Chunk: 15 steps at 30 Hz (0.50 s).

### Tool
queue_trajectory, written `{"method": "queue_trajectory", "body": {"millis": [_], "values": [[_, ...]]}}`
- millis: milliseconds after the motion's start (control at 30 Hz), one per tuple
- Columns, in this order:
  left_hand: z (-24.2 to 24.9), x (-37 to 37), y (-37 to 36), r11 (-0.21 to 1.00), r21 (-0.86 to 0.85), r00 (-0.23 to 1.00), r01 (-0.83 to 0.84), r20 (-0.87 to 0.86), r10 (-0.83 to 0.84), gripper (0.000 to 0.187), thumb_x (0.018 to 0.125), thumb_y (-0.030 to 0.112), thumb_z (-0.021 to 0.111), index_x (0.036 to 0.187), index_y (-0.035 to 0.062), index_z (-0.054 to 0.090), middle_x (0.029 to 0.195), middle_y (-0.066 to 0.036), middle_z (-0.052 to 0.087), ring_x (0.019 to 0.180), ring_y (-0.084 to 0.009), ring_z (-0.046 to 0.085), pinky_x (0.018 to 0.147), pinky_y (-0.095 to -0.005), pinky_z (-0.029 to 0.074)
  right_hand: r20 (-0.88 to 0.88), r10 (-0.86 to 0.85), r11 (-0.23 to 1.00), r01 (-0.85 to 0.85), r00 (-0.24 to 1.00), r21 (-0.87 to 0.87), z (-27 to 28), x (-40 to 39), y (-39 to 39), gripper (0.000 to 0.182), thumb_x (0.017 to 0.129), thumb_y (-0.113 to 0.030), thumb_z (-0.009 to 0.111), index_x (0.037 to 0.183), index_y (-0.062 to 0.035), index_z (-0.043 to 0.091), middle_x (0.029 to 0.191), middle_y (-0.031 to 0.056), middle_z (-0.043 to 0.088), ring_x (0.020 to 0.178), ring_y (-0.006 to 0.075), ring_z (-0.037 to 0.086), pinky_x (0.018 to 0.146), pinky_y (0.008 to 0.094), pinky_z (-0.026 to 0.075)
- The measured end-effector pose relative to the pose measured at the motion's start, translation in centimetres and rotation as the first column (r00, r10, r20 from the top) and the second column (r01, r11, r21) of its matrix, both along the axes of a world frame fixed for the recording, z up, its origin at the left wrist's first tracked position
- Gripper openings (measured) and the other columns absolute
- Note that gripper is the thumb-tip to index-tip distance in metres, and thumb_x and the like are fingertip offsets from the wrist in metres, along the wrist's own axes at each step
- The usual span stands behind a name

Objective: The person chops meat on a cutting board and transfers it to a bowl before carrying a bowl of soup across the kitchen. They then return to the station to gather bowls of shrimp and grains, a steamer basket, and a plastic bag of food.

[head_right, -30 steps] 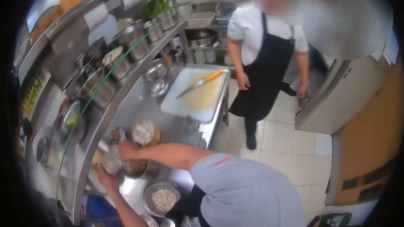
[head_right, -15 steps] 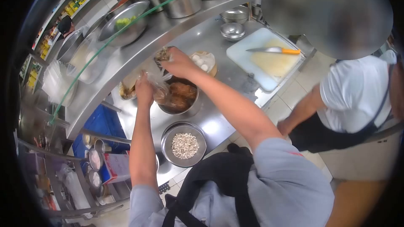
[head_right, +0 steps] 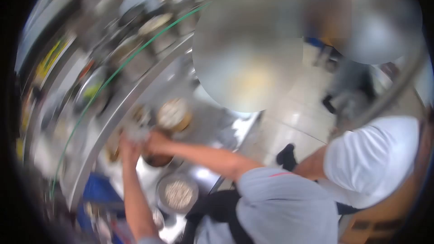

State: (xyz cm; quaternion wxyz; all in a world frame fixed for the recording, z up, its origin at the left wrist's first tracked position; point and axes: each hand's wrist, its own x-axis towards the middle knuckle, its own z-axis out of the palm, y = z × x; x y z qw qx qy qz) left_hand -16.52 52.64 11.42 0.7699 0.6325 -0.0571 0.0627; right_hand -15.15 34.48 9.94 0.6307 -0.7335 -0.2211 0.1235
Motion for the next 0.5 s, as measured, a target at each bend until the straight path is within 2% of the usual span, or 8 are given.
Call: {"method": "queue_trajectory", "body": {"millis": [67,133,233,333,400,433,467,500], "values": [[1.7,0.4,-1.1,0.939,-0.304,0.945,-0.161,-0.321,0.058,0.047,0.109,0.03,0.048,0.15,0.0064,0.045,0.143,-0.014,0.058,0.125,-0.0318,0.062,0.098,-0.0506,0.057,0.226,-0.149,0.987,0.157,0.963,-0.018,-0.1,-0.1,0.0,0.037,0.09,-0.037,0.071,0.09,0.0004,0.07,0.088,0.0218,0.072,0.083,0.0308,0.071,0.074,0.0435,0.054],[2.2,0.8,-0.8,0.93,-0.274,0.942,-0.245,-0.295,0.161,0.045,0.109,0.034,0.049,0.145,0.0066,0.051,0.139,-0.012,0.06,0.123,-0.0292,0.062,0.095,-0.0484,0.056,0.231,-0.083,0.979,0.123,0.969,-0.164,1.3,1.1,-0.9,0.038,0.088,-0.033,0.069,0.096,0.0041,0.068,0.097,0.0271,0.07,0.097,0.0378,0.069,0.085,0.0466,0.052],[3.2,0.5,-0.1,0.952,-0.224,0.941,-0.206,-0.314,0.13,0.045,0.108,0.036,0.051,0.141,0.0052,0.054,0.136,-0.01,0.062,0.122,-0.0262,0.063,0.093,-0.0458,0.055,0.077,0.037,0.986,-0.024,0.996,-0.164,0.4,0.6,-0.7,0.034,0.087,-0.026,0.067,0.101,0.0048,0.066,0.096,0.0259,0.07,0.097,0.0388,0.07,0.085,0.0477,0.053],[5.7,-0.1,-1.4,0.916,-0.339,0.953,-0.213,-0.28,0.118,0.043,0.107,0.033,0.053,0.139,0.0033,0.055,0.135,-0.011,0.062,0.121,-0.0238,0.062,0.095,-0.0419,0.053,0.276,-0.056,0.943,0.142,0.959,-0.302,-0.1,1.7,0.1,0.032,0.088,-0.025,0.066,0.104,0.0033,0.067,0.095,0.0235,0.071,0.091,0.0358,0.071,0.079,0.0455,0.055],[4.7,-0.5,0.0,0.937,-0.253,0.965,-0.242,-0.167,0.204,0.047,0.103,0.032,0.061,0.137,0.0001,0.054,0.136,-0.013,0.061,0.121,-0.0285,0.062,0.098,-0.041,0.051,0.041,-0.104,0.97,0.11,0.994,-0.216,7.3,-0.3,-2.9,0.027,0.088,-0.021,0.066,0.102,0.0027,0.069,0.091,0.0196,0.072,0.079,0.0275,0.071,0.068,0.0403,0.055],[5.0,-1.8,-0.6,0.878,0.255,0.913,-0.406,0.071,0.401,0.048,0.101,0.03,0.064,0.135,-0.0025,0.055,0.133,-0.014,0.062,0.121,-0.0312,0.061,0.099,-0.042,0.049,-0.011,-0.091,0.996,0.09,0.996,-0.02,6.9,1.0,-2.6,0.027,0.087,-0.02,0.066,0.102,0.0031,0.07,0.09,0.0183,0.072,0.075,0.0239,0.069,0.065,0.038,0.054],[5.1,-3.1,-1.6,0.537,0.633,0.827,-0.558,0.371,0.423,0.049,0.098,0.028,0.067,0.132,-0.005,0.056,0.131,-0.016,0.064,0.121,-0.034,0.061,0.101,-0.043,0.047,-0.061,-0.074,0.981,0.084,0.995,0.176,6.1,1.9,-2.6,0.027,0.086,-0.019,0.067,0.102,0.0035,0.07,0.088,0.0169,0.071,0.071,0.0202,0.068,0.062,0.0356,0.053],[8.1,-5.3,-3.7,0.698,0.65,0.954,-0.3,0.19,0.233,0.043,0.093,0.02,0.067,0.122,-0.0107,0.059,0.122,-0.023,0.066,0.116,-0.0413,0.062,0.101,-0.0472,0.045,-0.241,0.0,0.957,0.069,0.97,0.281,6.5,1.4,-2.5,0.026,0.085,-0.016,0.066,0.101,0.0047,0.07,0.086,0.0151,0.071,0.074,0.0179,0.065,0.066,0.0364,0.053]]}}
